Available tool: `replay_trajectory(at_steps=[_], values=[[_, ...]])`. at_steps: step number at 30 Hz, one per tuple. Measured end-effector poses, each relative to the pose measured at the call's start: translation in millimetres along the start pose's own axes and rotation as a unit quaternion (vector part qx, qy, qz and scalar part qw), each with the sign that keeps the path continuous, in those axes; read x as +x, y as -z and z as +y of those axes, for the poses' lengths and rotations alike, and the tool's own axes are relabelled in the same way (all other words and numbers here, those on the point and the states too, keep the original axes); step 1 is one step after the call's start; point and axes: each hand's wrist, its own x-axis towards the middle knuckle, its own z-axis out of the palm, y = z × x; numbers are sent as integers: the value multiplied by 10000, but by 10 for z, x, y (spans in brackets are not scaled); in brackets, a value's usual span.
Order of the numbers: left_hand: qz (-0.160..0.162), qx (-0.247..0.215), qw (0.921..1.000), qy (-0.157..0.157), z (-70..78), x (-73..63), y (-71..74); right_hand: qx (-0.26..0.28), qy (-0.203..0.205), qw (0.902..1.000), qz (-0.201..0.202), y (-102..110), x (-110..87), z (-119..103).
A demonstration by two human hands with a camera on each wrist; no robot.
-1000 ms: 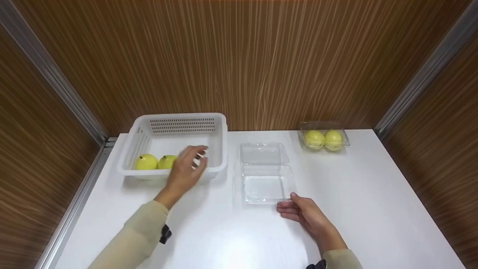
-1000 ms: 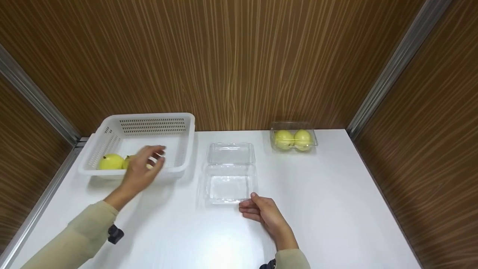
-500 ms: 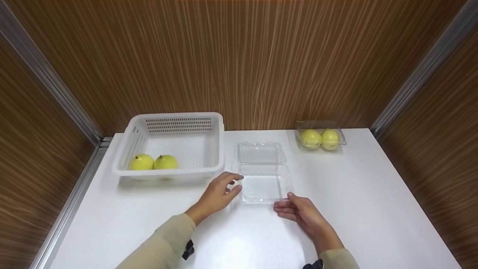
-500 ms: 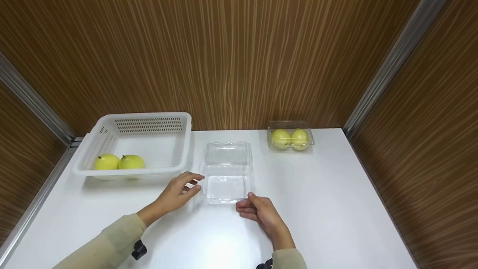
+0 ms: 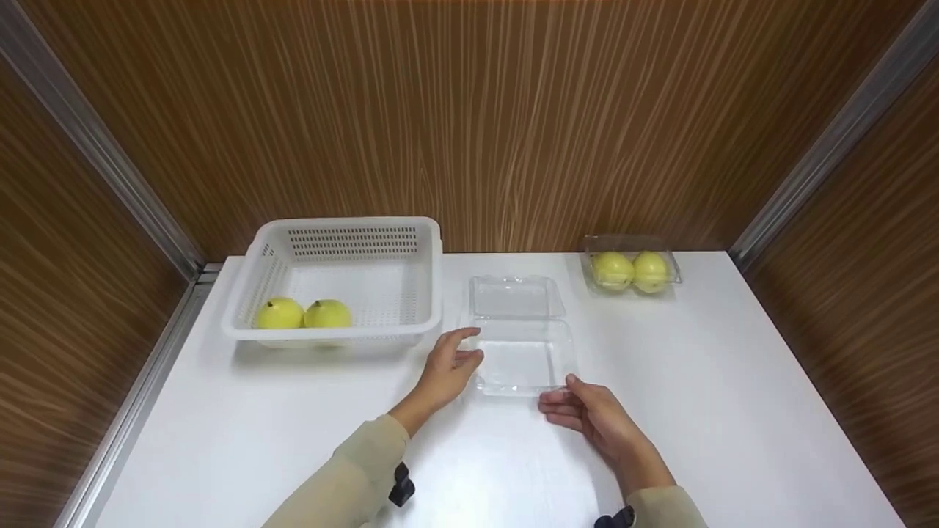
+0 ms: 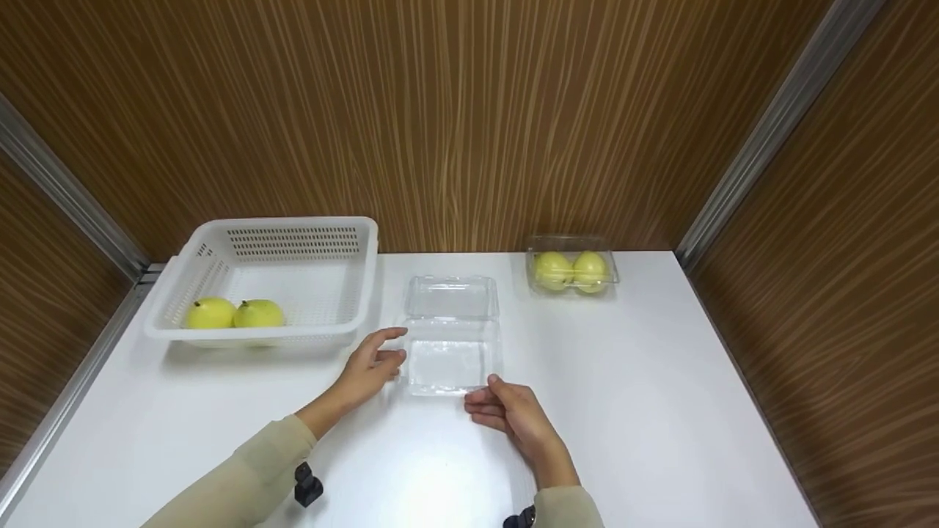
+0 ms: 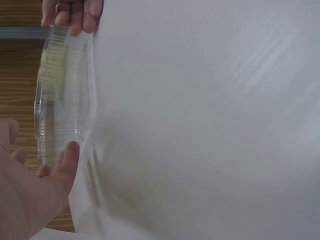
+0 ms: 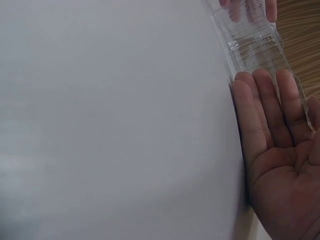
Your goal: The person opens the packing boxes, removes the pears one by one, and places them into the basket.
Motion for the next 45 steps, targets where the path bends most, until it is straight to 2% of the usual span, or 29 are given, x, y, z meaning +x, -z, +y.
replay_trajectory(at_steps=[3, 5, 7, 9, 10, 12, 15, 17, 19, 20, 21, 23, 27, 30, 32, 34, 40, 45], values=[[76, -114, 9996, 264, -10, 43, -3, 18, -121, 9999, 2, -25, 42, -24], [132, 58, 9997, 185, -18, 56, -20, -26, -273, 9994, 202, -62, 72, -51], [138, 620, 9980, 2, -5, 48, -46, -201, -373, 9975, 571, -116, 105, -79], [92, 1447, 9890, -286, 16, 31, -83, -414, -429, 9925, 1065, -179, 132, -108], [53, 1914, 9806, -421, 32, 21, -100, -585, -377, 9888, 1321, -209, 148, -121], [-73, 2772, 9584, -682, 69, 17, -132, -924, -110, 9795, 1785, -260, 181, -152], [-263, 3802, 9182, -1077, 121, 70, -164, -1623, 494, 9590, 2270, -306, 249, -217], [-317, 4357, 8906, -1268, 147, 121, -170, -2091, 809, 9451, 2377, -325, 321, -259], [-360, 4807, 8650, -1396, 168, 172, -167, -2489, 928, 9344, 2374, -343, 403, -294], [-394, 4956, 8560, -1419, 180, 198, -167, -2612, 943, 9317, 2342, -346, 448, -310], [-433, 5021, 8520, -1417, 188, 221, -167, -2657, 954, 9311, 2309, -352, 493, -323], [-550, 5028, 8521, -1345, 194, 259, -168, -2741, 939, 9305, 2240, -364, 563, -346], [-737, 4924, 8612, -1027, 183, 327, -145, -2729, 924, 9338, 2119, -393, 692, -379], [-667, 4997, 8588, -911, 158, 382, -106, -2669, 941, 9371, 2044, -427, 786, -406], [-584, 5081, 8545, -913, 137, 409, -81, -2675, 958, 9371, 2026, -456, 832, -417], [-506, 5098, 8539, -915, 119, 428, -63, -2739, 964, 9352, 2029, -491, 867, -428], [-408, 4982, 8616, -877, 122, 425, -6, -3052, 896, 9253, 2066, -563, 901, -444], [-449, 4905, 8655, -910, 185, 427, 4, -3250, 871, 9227, 1883, -498, 847, -461]])
